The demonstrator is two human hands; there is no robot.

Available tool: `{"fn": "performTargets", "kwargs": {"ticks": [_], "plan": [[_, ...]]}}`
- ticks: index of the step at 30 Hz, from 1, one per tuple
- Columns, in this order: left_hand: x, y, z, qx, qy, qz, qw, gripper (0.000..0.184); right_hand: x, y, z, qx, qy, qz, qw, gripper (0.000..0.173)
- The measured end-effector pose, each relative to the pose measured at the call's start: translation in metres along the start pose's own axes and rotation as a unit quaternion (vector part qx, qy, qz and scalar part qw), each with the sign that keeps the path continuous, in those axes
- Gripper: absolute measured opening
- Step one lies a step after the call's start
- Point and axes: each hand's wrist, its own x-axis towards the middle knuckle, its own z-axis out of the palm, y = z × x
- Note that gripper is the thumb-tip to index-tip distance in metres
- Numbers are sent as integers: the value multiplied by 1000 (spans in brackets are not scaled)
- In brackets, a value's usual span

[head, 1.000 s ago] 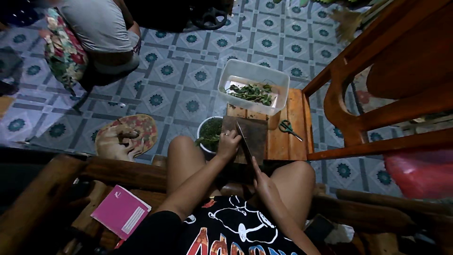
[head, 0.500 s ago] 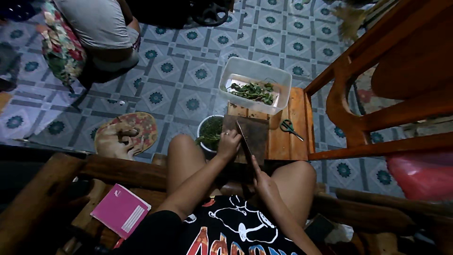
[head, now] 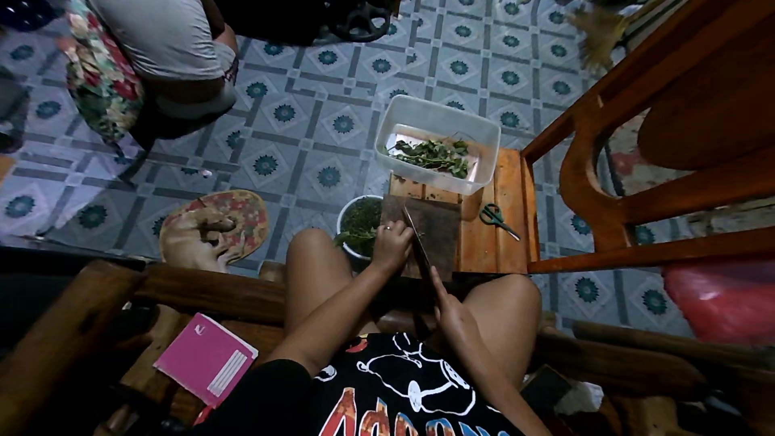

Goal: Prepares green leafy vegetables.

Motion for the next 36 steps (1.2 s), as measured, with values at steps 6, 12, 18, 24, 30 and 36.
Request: {"fn": "performTargets", "kwargs": {"ticks": [6,12,18,24,30,36], "plan": [[0,0,-1,-9,11,3,1000,17,12,6,-6,71,21,-56,996,67],[0,-1,1,-29,12,-15,999,16,-15,6,-10,11,29,-29,999,67],[-1,-1,0,-30,11,-11,999,15,12,-4,0,-23,5,9,1000,73],[-2,-1,0,-20,7,-20,1000,18,12,5,-8,39,32,-50,997,66],[-2,0,0,-20,30,-22,999,15,-8,3,-2,-1,31,-26,999,71],[-3,-1,-2,-20,25,-13,999,14,16,-9,3,-26,13,-1,1000,73]]}}
